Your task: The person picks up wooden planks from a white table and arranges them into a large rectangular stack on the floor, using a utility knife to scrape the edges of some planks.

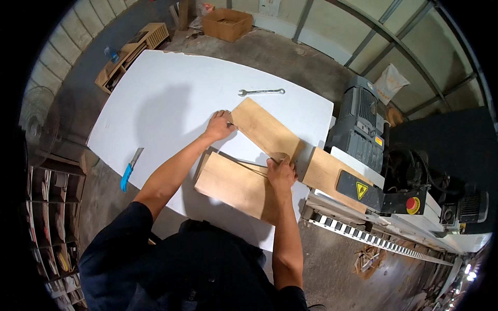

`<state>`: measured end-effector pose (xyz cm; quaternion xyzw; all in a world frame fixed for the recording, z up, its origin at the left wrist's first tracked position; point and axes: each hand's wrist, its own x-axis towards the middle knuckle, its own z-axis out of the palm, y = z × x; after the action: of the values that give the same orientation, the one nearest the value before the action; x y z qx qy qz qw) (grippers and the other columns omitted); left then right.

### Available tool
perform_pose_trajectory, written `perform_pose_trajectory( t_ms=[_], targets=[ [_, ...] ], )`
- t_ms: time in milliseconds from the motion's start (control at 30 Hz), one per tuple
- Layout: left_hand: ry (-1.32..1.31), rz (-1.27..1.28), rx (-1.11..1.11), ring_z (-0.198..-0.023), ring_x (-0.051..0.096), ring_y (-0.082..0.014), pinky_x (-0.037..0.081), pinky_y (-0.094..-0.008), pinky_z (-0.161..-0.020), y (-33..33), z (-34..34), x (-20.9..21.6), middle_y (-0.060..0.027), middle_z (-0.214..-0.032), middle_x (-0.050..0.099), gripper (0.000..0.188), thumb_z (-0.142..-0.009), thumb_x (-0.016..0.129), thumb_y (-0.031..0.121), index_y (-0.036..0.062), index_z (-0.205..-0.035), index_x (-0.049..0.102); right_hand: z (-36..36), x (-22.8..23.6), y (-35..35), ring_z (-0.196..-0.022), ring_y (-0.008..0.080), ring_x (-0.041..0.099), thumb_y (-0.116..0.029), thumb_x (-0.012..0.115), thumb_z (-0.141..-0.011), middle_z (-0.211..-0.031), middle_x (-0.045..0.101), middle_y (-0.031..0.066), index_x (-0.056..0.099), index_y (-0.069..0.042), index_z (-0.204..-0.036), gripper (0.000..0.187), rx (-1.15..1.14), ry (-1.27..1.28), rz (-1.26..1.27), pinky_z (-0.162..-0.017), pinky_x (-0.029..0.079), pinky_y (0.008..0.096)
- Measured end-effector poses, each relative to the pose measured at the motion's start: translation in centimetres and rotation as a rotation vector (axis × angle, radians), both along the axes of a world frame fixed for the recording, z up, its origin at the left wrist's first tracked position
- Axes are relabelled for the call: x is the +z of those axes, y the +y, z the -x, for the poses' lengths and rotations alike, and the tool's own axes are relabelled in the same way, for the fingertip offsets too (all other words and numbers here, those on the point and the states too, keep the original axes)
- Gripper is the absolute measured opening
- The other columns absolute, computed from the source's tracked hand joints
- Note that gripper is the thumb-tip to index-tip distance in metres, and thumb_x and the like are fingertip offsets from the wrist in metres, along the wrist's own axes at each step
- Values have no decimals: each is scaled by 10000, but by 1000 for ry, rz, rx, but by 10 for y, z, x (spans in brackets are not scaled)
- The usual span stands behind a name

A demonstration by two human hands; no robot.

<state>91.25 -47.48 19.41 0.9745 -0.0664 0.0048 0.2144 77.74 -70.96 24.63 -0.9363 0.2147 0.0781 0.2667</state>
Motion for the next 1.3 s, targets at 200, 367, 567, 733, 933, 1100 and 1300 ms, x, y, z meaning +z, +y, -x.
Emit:
perform_pose_trajectory(
  t_ms=[200,367,567,733,933,1100,1300],
  targets=[
    [-5,186,64,-1098,510,-319,427,-388,-926,-28,7,25,-229,-1122,582,512,-735,716,258,-80,-1092,576,-13,-14,-12,-1095,399,496,-306,718,-750,-1164,533,223,528,-13,-1177,551,-115,-189,-134,-929,394,454],
    [249,1109,326,-792,559,-152,465,-291,-711,21,53,51,-112,-931,624,348,-773,644,48,-86,-1090,589,16,22,5,-974,336,526,-225,728,-744,-1104,548,195,598,6,-1066,417,-75,-467,-159,-874,427,403],
    [247,1397,428,-857,602,-162,495,-283,-765,50,173,82,-114,-1075,620,487,-802,560,-47,-38,-1283,486,105,21,3,-839,162,515,-6,684,-747,-1104,524,101,618,1,-1028,289,-145,-596,-656,-799,441,270],
    [375,1478,495,-848,608,-166,507,-271,-751,48,231,66,-122,-1102,607,462,-822,521,-78,-20,-1280,499,157,4,-18,-992,144,548,84,615,-781,-1180,510,84,624,-14,-1030,268,-179,-553,-866,-890,425,260],
    [172,1065,267,-1017,559,-203,447,-298,-891,42,240,65,-111,-1168,563,443,-819,494,-89,-4,-1253,532,156,12,-40,-1043,187,564,-69,609,-842,-1158,577,115,595,41,-1096,277,32,-496,-250,-888,443,288],
    [-186,661,189,-1042,525,-276,424,-324,-901,40,232,86,-158,-1133,526,352,-796,559,19,9,-1146,594,100,13,-50,-878,227,576,-210,648,-873,-987,599,116,555,51,-1058,333,-557,-620,-1310,-850,479,321],
    [22,786,-83,-910,568,-222,469,-293,-797,-17,221,109,-123,-985,587,280,-834,592,71,11,-1107,615,57,-20,-92,-830,223,619,-312,586,-900,-886,612,94,565,-2,-978,321,-988,-480,-1936,-757,571,343]
  ],
)
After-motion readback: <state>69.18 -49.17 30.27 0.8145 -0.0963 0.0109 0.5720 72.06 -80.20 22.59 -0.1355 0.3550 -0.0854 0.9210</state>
